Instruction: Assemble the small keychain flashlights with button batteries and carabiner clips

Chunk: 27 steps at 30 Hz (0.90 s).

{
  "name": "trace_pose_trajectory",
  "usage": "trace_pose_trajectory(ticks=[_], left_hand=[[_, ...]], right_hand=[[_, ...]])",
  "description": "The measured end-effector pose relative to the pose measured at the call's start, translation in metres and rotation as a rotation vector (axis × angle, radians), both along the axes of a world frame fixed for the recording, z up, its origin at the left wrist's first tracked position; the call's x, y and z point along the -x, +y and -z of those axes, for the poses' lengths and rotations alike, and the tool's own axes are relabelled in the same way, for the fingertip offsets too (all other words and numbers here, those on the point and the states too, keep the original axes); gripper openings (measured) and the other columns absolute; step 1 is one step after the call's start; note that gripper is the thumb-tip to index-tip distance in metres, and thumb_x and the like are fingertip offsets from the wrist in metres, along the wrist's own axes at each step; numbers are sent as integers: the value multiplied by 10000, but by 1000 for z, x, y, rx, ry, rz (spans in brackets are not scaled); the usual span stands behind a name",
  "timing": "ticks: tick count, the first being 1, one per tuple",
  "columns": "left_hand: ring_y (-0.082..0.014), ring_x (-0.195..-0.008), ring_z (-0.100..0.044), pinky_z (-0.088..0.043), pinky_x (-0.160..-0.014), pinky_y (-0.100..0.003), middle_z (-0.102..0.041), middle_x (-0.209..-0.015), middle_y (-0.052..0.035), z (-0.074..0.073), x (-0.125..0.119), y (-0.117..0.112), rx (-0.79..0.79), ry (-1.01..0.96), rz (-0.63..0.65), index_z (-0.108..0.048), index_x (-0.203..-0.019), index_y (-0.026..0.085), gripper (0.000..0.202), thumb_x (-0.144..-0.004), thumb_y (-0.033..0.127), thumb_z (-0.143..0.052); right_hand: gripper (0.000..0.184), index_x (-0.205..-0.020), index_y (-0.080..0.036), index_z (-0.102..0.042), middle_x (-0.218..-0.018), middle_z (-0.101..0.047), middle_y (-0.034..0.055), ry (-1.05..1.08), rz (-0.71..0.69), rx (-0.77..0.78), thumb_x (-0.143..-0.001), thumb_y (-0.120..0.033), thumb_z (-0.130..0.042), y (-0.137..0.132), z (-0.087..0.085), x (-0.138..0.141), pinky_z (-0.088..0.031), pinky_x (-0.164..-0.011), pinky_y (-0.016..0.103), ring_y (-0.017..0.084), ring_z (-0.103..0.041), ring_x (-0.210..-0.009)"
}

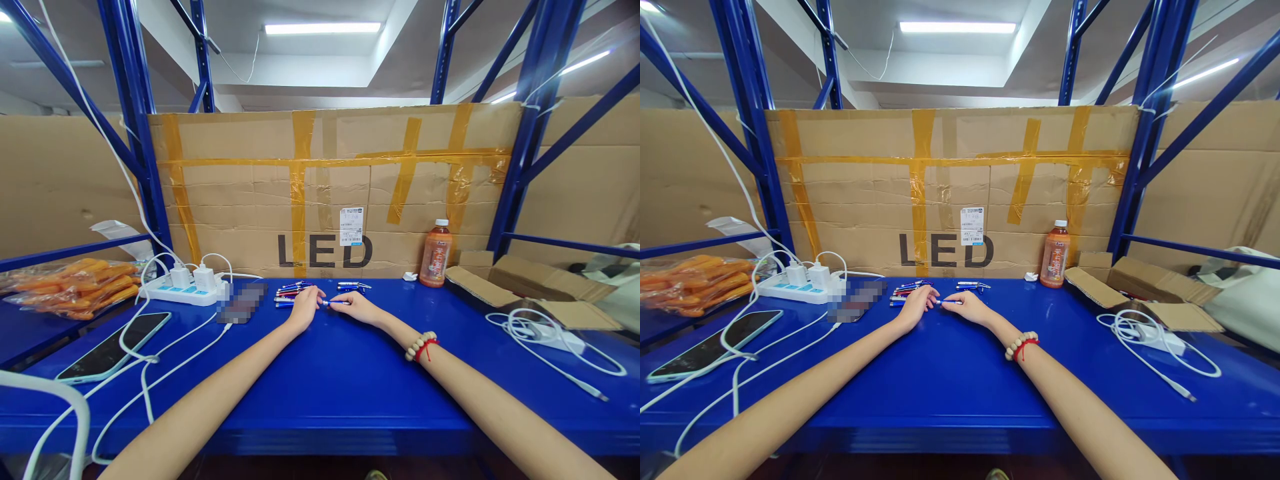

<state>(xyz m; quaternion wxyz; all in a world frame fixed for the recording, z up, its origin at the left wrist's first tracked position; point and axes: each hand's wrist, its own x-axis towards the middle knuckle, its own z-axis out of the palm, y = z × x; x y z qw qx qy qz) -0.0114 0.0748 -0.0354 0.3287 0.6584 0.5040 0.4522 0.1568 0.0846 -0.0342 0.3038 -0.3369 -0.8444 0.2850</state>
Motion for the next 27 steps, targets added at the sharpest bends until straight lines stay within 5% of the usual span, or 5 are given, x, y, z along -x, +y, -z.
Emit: trace_pose_trajectory(ticks=[22, 27], left_hand=[[-128, -740, -591, -505, -676, -310, -608, -875, -36, -3, 0, -4, -39, 16, 14, -574, -949, 115, 243, -882, 330, -483], [-117, -698, -584, -500, -654, -296, -604, -823, -24, -3, 0, -5, -56, 23, 8, -577, -909, 112, 249, -885, 338, -476]], right_hand=[[484, -778, -114, -674, -685, -599, 27, -32, 20, -39, -790, -549, -461, -1, -2, 1, -376, -599, 236, 133, -496, -641], [499, -767, -124, -649, -641, -549, 6, -49, 49, -78, -857, -508, -343, 2, 1, 1, -359, -577, 235, 118, -452, -595]])
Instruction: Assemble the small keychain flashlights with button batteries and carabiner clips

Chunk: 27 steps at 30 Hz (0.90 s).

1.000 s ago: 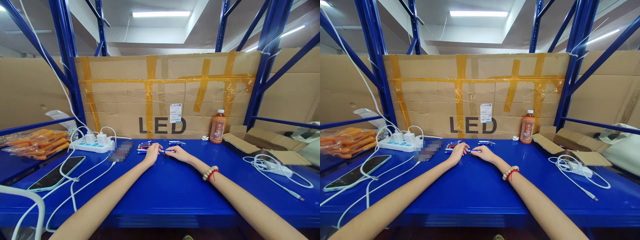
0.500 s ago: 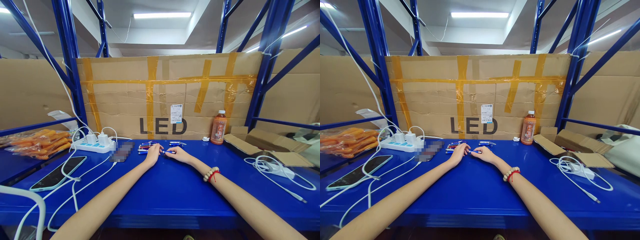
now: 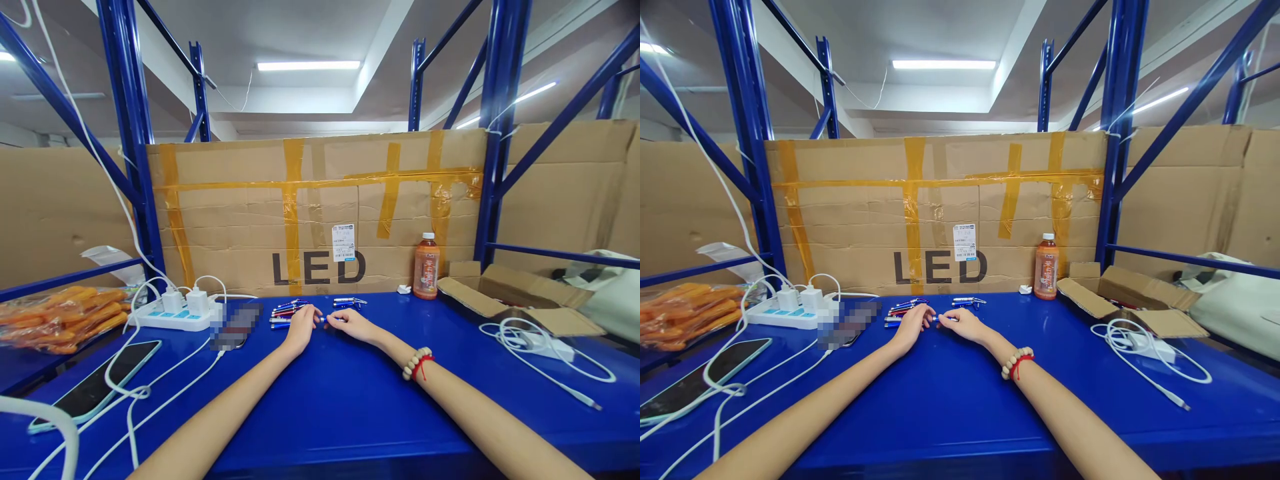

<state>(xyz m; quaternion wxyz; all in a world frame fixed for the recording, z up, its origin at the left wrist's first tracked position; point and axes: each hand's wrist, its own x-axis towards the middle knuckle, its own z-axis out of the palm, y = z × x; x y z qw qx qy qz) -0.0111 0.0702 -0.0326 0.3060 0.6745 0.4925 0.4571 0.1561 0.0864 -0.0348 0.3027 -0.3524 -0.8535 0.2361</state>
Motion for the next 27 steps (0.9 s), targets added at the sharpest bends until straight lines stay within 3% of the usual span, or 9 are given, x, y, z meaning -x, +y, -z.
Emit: trace_pose_trajectory(ticks=[5, 8, 12, 16, 22, 27], left_hand=[[-104, -641, -563, -485, -618, -277, -587, -770, -10, 1, 0, 0, -30, -13, -31, -569, -907, 116, 272, -895, 360, -448], [-100, -610, -546, -471, -595, -268, -572, -749, -4, 2, 0, 0, -54, -14, -65, -551, -937, 120, 287, -904, 373, -421], [-111, -611, -534, -443, -602, -265, -557, -717, 2, 2, 0, -2, -107, 43, -93, -527, -903, 142, 261, -924, 322, -339], [-149, -704, -542, -422, -688, -281, -569, -740, -10, -2, -2, -12, -213, 212, -68, -504, -867, 202, 252, -901, 248, -259], [-210, -917, -518, -377, -847, -322, -572, -906, -52, -8, -11, -30, -400, 580, 82, -530, -815, 213, 147, -855, 248, -393], [-236, -935, -505, -392, -836, -343, -563, -942, -95, -9, -12, -31, -413, 809, -5, -550, -861, 184, 139, -846, 198, -413]], right_hand=[[409, -658, -141, -623, -594, -535, -2, -71, 17, -42, -877, -353, -349, 5, 1, 0, -389, -606, 244, 124, -471, -593], [282, -847, -169, -672, -803, -631, 29, -103, 43, -88, -854, -268, -408, 5, 1, -2, -424, -744, 283, 159, -550, -761], [271, -1016, -211, -665, -1024, -609, 69, -145, 127, -180, -851, -246, -453, 3, 0, -11, -391, -893, 340, 193, -536, -954], [250, -1014, -209, -673, -1019, -591, 84, -217, 186, -251, -838, -213, -496, 6, -1, -23, -403, -885, 340, 195, -541, -942], [201, -948, -207, -676, -949, -646, 62, -273, 334, -330, -791, -155, -560, 7, -6, -33, -397, -855, 357, 214, -541, -939], [225, -848, -212, -670, -920, -649, 34, -299, 401, -346, -772, -60, -522, 5, -6, -31, -406, -832, 312, 185, -558, -915]])
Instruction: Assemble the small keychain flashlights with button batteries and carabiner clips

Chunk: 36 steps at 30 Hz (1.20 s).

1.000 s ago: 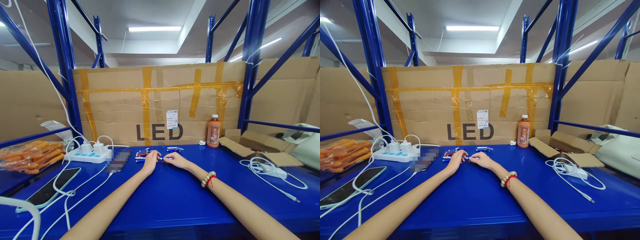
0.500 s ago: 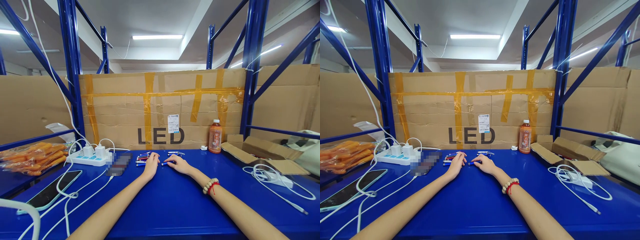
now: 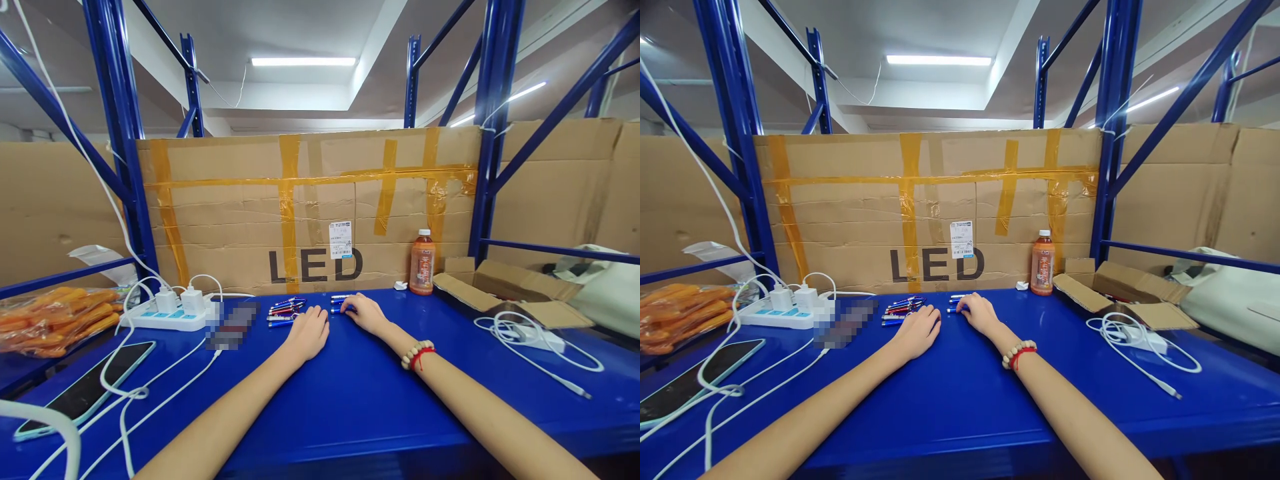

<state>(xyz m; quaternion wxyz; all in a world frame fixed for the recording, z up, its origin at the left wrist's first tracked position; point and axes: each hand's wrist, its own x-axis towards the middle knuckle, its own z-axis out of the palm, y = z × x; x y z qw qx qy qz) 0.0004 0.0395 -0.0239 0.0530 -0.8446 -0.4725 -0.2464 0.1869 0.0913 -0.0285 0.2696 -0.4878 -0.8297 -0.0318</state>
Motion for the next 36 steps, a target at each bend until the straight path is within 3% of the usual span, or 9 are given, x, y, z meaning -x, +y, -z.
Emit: trace_pose_trajectory(ticks=[6, 11, 16, 21, 27, 32, 36], left_hand=[[-265, -1018, -475, -414, -799, -381, -530, -1042, -141, 1, 6, 7, -27, 109, -337, -540, -990, 124, 252, -833, 31, -367], [-220, -961, -523, -456, -765, -388, -537, -1039, -88, 4, 12, 9, 35, 141, -601, -531, -1038, 111, 187, -875, 166, -457], [-193, -939, -558, -489, -767, -378, -555, -1074, -77, 4, 12, 8, 88, 174, -681, -536, -1069, 130, 241, -869, 260, -506], [-194, -946, -570, -496, -783, -390, -568, -1081, -78, 1, 12, 7, 106, 193, -650, -542, -1076, 131, 253, -865, 269, -518], [-200, -974, -564, -482, -819, -408, -563, -1110, -82, -2, 12, 5, 89, 188, -482, -541, -1090, 134, 270, -862, 277, -523], [-188, -965, -568, -458, -845, -407, -596, -1037, -69, -4, 9, 1, 58, 168, -270, -567, -1029, 128, 245, -880, 306, -488], [-176, -891, -586, -454, -812, -375, -623, -907, -60, -3, 8, 2, 69, 102, -198, -583, -908, 114, 281, -910, 337, -412]], right_hand=[[319, -912, -192, -665, -1038, -614, 55, -28, -1, 40, -780, -9, -438, 2, 3, 2, -407, -878, 282, 175, -550, -1004], [316, -1011, -174, -649, -1156, -575, 79, -49, 33, 73, -818, -67, -422, 2, 3, 2, -384, -922, 343, 222, -500, -1103], [350, -1049, -206, -640, -1206, -546, 72, -56, 57, 106, -820, -75, -409, 1, 2, 4, -373, -930, 356, 220, -466, -1147], [346, -1068, -198, -633, -1231, -503, 110, -37, 133, 134, -822, -100, -410, 1, 5, 5, -368, -907, 415, 259, -452, -1153], [295, -1052, -202, -624, -1164, -503, 115, 38, 190, 87, -818, -147, -454, 2, 8, 4, -399, -842, 401, 256, -479, -1102], [251, -1032, -201, -603, -1082, -541, 69, 67, 20, -69, -889, -204, -396, -10, -5, 10, -399, -844, 317, 177, -515, -1021], [227, -949, -192, -613, -1002, -583, 59, -16, -166, -150, -911, -227, -392, -23, -10, 24, -389, -851, 320, 175, -522, -966]])
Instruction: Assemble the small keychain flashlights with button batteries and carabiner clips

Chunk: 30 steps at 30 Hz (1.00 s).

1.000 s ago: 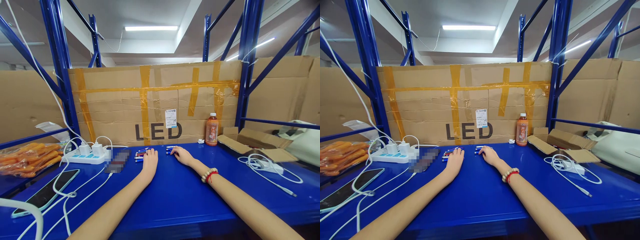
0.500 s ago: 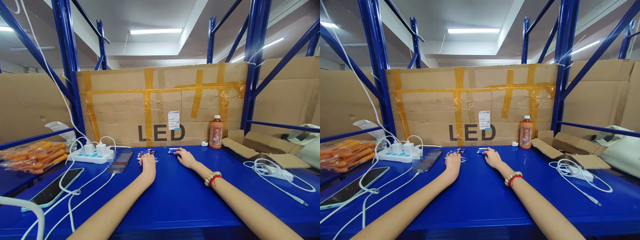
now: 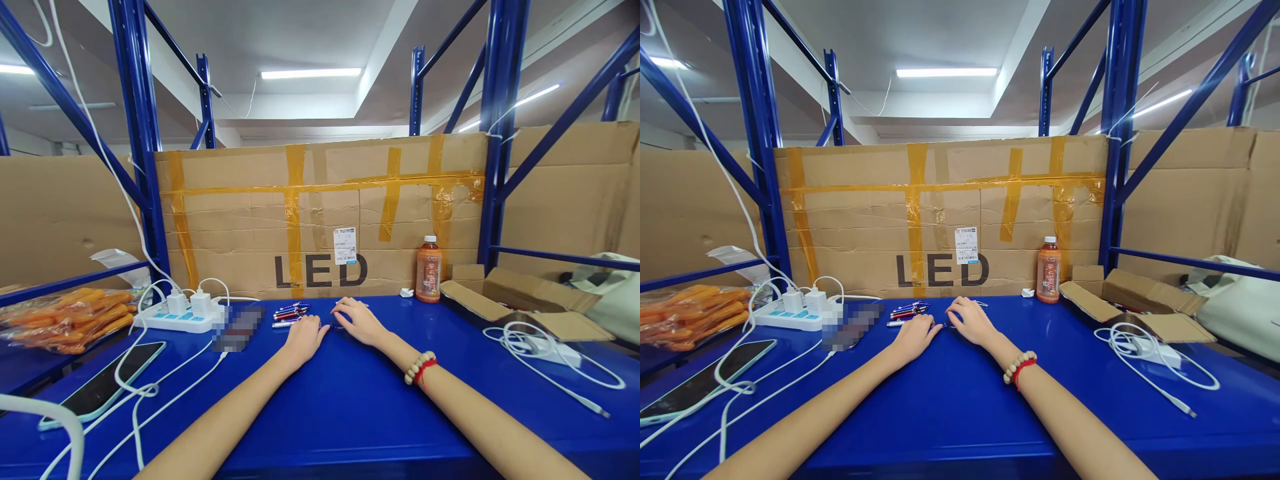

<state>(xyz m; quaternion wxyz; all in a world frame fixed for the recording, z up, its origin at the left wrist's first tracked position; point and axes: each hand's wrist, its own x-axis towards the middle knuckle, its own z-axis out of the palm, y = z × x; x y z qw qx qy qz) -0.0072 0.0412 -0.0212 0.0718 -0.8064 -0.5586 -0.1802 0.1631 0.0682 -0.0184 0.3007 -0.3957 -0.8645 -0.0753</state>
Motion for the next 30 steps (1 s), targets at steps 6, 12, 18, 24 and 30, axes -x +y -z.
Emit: trace_pose_trajectory(ticks=[6, 12, 18, 24, 30], left_hand=[[-187, -896, -577, -430, -764, -296, -606, -915, -77, 4, 2, 6, -23, -173, 14, -548, -824, 168, 339, -941, 322, -269], [-176, -902, -568, -429, -798, -330, -601, -919, -68, 7, 5, 13, -30, -336, -15, -563, -816, 150, 345, -937, 333, -295], [-164, -876, -580, -449, -813, -376, -616, -894, -49, 9, 8, 19, -16, -448, -29, -586, -863, 124, 304, -907, 369, -411], [-194, -1019, -545, -415, -898, -421, -588, -1078, -78, 11, 7, 18, -18, -500, 58, -569, -1016, 132, 260, -901, 325, -438], [-165, -901, -574, -443, -832, -379, -610, -937, -56, 13, 6, 18, 11, -515, 124, -578, -924, 126, 280, -920, 332, -388]], right_hand=[[242, -917, -154, -592, -937, -594, 80, -99, -103, -61, -932, -225, -362, -4, 5, 17, -401, -816, 333, 186, -526, -885], [256, -953, -169, -575, -908, -602, 71, -72, -67, -72, -946, -270, -340, 1, 6, 15, -410, -771, 326, 191, -530, -856], [291, -951, -170, -568, -912, -594, 73, -30, -34, -54, -956, -240, -286, 1, 6, 14, -411, -780, 324, 186, -529, -842], [213, -944, -168, -572, -895, -609, 62, -13, -60, -9, -912, -322, -428, -4, 3, 15, -448, -762, 298, 184, -560, -846], [218, -1090, -174, -535, -1045, -615, 66, -16, -91, 12, -910, -219, -421, -3, 7, 16, -440, -858, 277, 164, -566, -983]])
